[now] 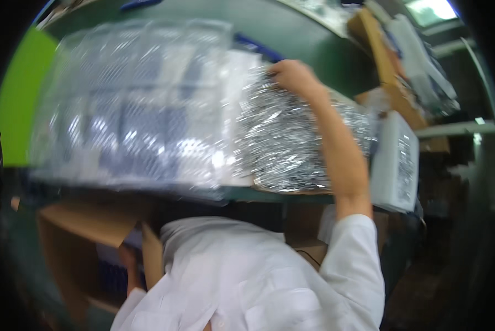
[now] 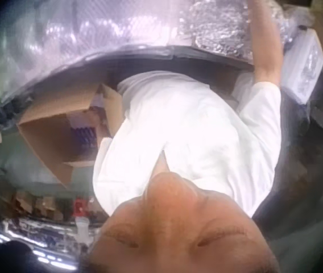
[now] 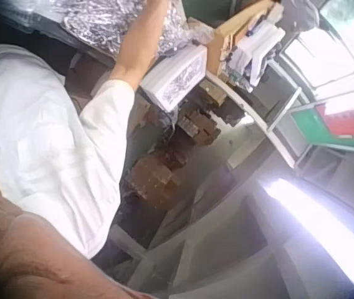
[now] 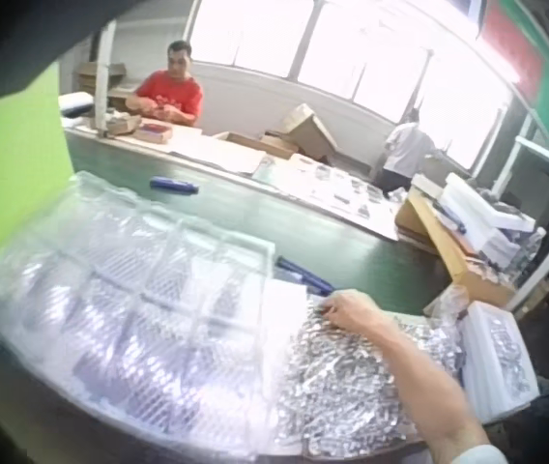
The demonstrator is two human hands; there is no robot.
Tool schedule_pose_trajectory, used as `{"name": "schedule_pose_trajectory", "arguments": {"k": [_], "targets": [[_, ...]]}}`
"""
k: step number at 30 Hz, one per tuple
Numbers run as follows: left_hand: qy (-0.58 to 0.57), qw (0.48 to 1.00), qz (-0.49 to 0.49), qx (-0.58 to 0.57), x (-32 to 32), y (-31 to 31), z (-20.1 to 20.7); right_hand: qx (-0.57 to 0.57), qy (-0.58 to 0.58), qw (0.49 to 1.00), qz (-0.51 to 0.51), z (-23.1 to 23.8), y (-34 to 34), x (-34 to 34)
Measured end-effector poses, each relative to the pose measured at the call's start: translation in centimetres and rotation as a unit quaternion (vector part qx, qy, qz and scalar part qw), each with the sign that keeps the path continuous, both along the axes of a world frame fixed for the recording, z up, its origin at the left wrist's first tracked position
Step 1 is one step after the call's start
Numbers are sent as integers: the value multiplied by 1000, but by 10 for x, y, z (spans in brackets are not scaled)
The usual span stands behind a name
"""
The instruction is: The person repeatedly picks up a blue plastic lock casing from a cardboard box and a metal shackle from a tray. They insert the shackle into the casing and press the sides together to assemble the lock. The completed locks are placed into a clear plastic tray on the table.
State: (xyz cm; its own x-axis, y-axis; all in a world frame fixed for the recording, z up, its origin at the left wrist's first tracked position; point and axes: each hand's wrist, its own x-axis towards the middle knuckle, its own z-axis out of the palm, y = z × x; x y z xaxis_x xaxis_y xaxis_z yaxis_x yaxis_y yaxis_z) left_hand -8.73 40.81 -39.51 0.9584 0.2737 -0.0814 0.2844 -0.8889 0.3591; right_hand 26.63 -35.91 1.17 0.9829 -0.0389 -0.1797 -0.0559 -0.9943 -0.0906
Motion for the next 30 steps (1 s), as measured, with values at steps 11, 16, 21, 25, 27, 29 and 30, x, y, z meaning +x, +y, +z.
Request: {"name": "schedule_pose_trajectory", "arguments": {"k": [11, 16, 21, 25, 27, 29, 30], "targets": [[-53, 942, 331, 25, -28, 66, 56, 22, 20, 997, 72, -32, -68, 29], [6, 947, 320, -20, -38, 83, 76, 88, -48, 993, 55, 27, -94, -11], [168, 967, -41, -186, -7, -17, 80, 283, -151, 945, -70, 48, -47, -128], [122, 973, -91, -172, 15, -84, 73, 327, -189, 911, -168, 58, 49, -233], [189, 964, -88, -165, 27, -81, 66, 357, -176, 907, -140, 51, 59, -266], [250, 953, -104, -134, 41, -73, 69, 364, -187, 906, -109, 53, 75, -289], [250, 951, -89, -159, 45, -71, 76, 357, -202, 907, -90, 55, 84, -297]]}}
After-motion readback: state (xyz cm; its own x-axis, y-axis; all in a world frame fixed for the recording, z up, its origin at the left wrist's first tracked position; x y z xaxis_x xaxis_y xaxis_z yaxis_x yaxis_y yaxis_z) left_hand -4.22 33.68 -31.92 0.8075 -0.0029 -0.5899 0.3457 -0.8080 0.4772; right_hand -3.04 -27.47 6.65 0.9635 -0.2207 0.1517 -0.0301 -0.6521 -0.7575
